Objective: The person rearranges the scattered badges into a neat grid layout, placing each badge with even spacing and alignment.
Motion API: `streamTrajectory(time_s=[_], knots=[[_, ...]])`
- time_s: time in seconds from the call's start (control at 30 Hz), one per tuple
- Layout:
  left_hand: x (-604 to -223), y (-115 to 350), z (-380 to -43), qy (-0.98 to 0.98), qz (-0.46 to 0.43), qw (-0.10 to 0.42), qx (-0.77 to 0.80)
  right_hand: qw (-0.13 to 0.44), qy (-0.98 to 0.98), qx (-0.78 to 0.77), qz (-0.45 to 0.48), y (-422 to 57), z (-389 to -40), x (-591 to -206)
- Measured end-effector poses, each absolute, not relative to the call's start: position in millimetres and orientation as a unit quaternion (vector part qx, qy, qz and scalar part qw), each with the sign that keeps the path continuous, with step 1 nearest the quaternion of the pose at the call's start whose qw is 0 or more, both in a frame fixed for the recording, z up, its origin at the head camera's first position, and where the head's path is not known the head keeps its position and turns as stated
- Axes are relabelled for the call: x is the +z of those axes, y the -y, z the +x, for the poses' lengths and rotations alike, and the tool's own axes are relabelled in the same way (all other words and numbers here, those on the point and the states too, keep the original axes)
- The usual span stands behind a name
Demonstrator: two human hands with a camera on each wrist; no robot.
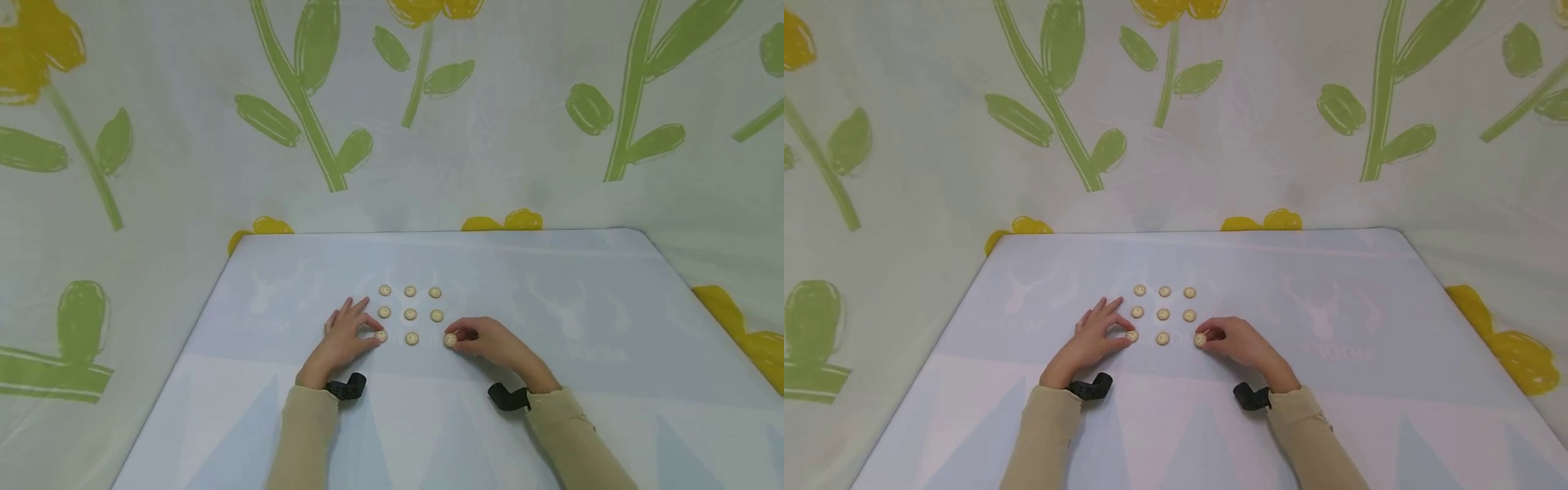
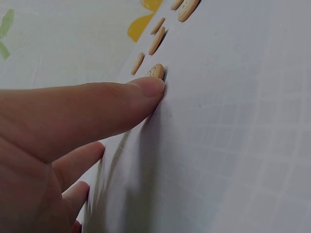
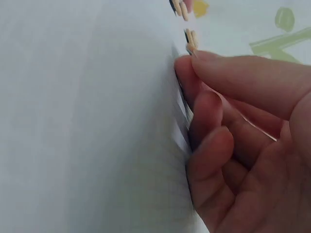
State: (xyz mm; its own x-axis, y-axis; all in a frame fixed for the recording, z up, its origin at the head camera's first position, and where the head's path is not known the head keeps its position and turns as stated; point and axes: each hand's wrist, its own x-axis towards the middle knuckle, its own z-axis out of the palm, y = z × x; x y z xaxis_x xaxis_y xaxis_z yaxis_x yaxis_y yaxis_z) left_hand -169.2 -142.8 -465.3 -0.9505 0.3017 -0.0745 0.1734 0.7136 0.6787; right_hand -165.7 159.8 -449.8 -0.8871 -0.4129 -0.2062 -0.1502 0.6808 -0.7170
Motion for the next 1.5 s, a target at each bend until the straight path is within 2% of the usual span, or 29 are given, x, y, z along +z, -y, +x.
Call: streamTrajectory(time_s=[0.63,1.03,1.5], knots=[[-466,143,-170,-0.923,0.129,0.09,0.351,0.137,-0.917,-0.356,-0.112,-140,-165,-456],[-465,142,-168,-0.92,0.128,0.089,0.359,0.116,-0.919,-0.352,-0.133,-136,-162,-455],[-464,141,-167,-0.919,0.119,0.097,0.364,0.085,-0.935,-0.326,-0.114,-130,-160,-458]])
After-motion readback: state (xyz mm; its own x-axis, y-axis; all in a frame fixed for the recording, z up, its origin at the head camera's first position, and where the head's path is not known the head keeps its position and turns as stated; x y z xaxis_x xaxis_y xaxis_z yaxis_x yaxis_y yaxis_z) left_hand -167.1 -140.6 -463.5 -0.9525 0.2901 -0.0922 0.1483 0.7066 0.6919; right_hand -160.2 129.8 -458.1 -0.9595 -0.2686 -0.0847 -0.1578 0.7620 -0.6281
